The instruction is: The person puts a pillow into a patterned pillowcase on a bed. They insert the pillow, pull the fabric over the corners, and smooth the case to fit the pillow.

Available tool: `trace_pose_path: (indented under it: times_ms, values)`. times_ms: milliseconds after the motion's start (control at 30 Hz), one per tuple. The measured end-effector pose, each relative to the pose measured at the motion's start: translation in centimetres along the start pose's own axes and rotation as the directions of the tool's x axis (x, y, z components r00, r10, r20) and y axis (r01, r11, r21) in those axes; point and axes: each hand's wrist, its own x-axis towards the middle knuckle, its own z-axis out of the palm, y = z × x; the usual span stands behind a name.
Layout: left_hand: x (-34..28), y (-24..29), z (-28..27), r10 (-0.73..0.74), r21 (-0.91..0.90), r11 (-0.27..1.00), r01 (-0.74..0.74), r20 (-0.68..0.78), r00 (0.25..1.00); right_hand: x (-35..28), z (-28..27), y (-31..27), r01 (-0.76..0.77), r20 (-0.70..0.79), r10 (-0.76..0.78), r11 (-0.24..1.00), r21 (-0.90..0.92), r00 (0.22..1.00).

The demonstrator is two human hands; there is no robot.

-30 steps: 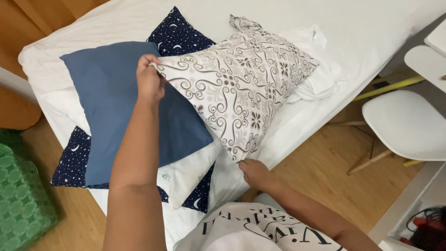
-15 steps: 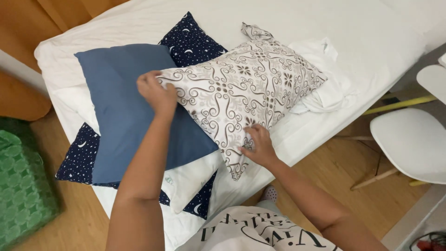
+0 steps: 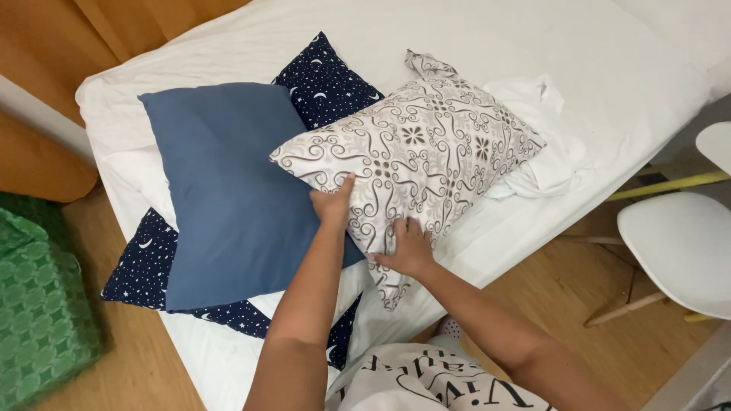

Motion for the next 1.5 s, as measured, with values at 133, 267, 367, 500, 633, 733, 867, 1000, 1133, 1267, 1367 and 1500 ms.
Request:
trace_pose_path:
  times_ms: [133, 267, 367, 500, 633, 733, 867, 1000, 1133, 1267, 1367, 1500]
  values:
    - [-0.3, 0.1, -0.1, 0.027, -0.275, 0.960, 0.041, 0.237, 0.971, 0.1, -0.1, -1.9, 0.181, -0.454, -0.163, 0.983, -0.003, 0.876]
    - [-6.6, 5.3, 0.5, 0.260, -0.212, 0.963, -0.169, 0.550, 0.794, -0.3, -3.0, -1.9, 0.166, -0.675, -0.113, 0.986, 0.015, 0.729]
    - [-10.8, 8.1, 2.0, 0.320, -0.025, 0.915, -0.403, 0.656, 0.684, -1.4, -6.1, 2.7, 0.204, -0.758, -0.028, 0.969, 0.140, 0.652]
    - [-13.8, 7.7, 5.6, 0.554, -0.569, 0.822, 0.011, 0.806, 0.207, -4.1, -13.1, 9.8, 0.182, -0.683, 0.277, 0.835, 0.519, 0.676]
    - [-12.2, 2.5, 9.1, 0.409, -0.410, 0.911, -0.033, 0.893, 0.189, -5.9, -21.0, 18.2, 0.243, -0.776, 0.261, 0.851, 0.466, 0.573]
    - [-12.1, -0.4, 11.4, 0.162, -0.094, 0.968, -0.234, 0.942, 0.294, -8.5, -27.9, 22.1, 0.338, -0.824, 0.175, 0.851, 0.402, 0.539]
    - [-15.7, 2.5, 13.2, -0.254, 0.233, 0.967, 0.105, 0.824, 0.506, -13.4, -37.1, 20.3, 0.595, -0.881, -0.116, 0.777, 0.207, 0.458]
    - [-14.2, -0.6, 18.1, -0.361, 0.055, 0.885, 0.463, 0.708, 0.607, -17.2, -44.9, 26.1, 0.724, -0.867, -0.124, 0.614, 0.315, 0.482]
    - [-12.5, -3.0, 20.9, -0.387, -0.026, 0.857, 0.514, 0.625, 0.678, -13.5, -47.0, 44.5, 0.792, -0.822, -0.096, 0.349, 0.501, 0.562]
    - [-11.4, -6.4, 21.6, -0.127, -0.294, 0.796, 0.529, 0.774, 0.620, -8.8, -45.4, 56.0, 0.749, -0.743, -0.095, 0.053, 0.661, 0.662]
    - [-13.8, -4.6, 19.2, -0.010, -0.344, 0.844, 0.411, 0.757, 0.654, -14.1, -40.8, 51.8, 0.642, -0.664, -0.118, -0.182, 0.745, 0.738]
    - [-16.8, -2.0, 19.2, 0.030, -0.285, 0.949, 0.136, 0.508, 0.861, -10.9, -41.8, 43.6, 0.527, -0.531, 0.015, -0.144, 0.837, 0.847]
